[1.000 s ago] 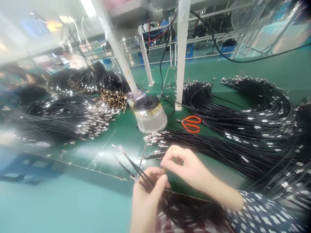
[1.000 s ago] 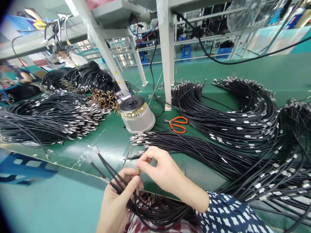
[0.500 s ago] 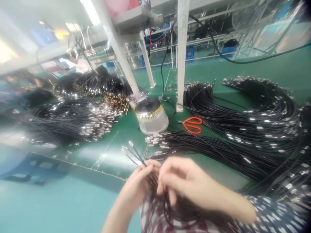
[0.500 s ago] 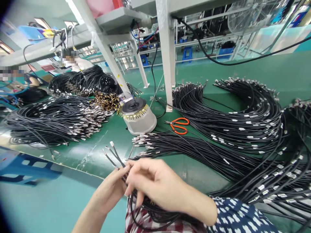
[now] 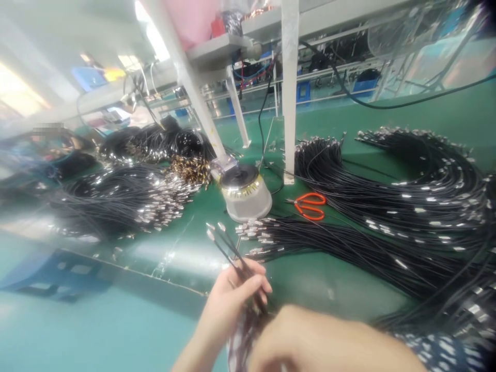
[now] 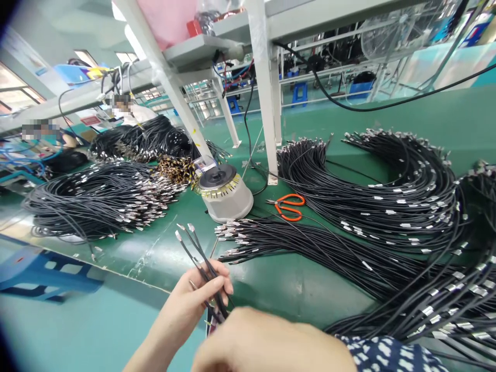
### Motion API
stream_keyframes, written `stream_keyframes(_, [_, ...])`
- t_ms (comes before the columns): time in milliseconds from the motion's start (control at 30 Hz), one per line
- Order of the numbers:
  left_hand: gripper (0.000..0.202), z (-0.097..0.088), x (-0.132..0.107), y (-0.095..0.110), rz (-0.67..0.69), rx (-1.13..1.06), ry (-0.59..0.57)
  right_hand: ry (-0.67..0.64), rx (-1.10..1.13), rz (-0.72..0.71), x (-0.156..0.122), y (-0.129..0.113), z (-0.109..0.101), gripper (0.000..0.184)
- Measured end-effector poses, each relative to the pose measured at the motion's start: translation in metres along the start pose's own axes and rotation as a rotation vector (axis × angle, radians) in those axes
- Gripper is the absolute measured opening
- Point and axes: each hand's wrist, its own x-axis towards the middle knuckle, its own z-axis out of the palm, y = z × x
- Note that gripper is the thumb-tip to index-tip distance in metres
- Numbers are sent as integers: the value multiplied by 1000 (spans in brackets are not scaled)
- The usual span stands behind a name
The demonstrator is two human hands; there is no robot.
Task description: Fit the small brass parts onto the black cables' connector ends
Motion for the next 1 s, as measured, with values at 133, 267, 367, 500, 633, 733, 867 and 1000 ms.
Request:
stream_keyframes(133, [9,16,-2,-2,139,42,50,226,-169,21,15,-27,-20,11])
stream_keyframes(267, [16,29,-2,4,209,154,197,346,-424,-52,35,-28,-17,5])
stream_keyframes(367, [19,32,-2,8,189,205,210,356,-501,2,42,-27,-13,12])
stream_keyframes(500, [25,25,-5,9,138,108,-16,274,-225,48,41,-29,-21,8])
stream_keyframes(633, [30,15,-5,2,56,-211,-212,193,381,160,34,-25,-39,9])
stream_keyframes(733, [30,14,-1,-8,74,-333,-183,252,561,206,30,-17,-52,18])
stream_keyframes(867, [24,25,1,-14,24,-285,-100,280,599,258,31,-8,-59,20])
stream_keyframes(1000, [26,34,-3,-7,-37,-282,-23,182,618,277,37,-6,-54,20])
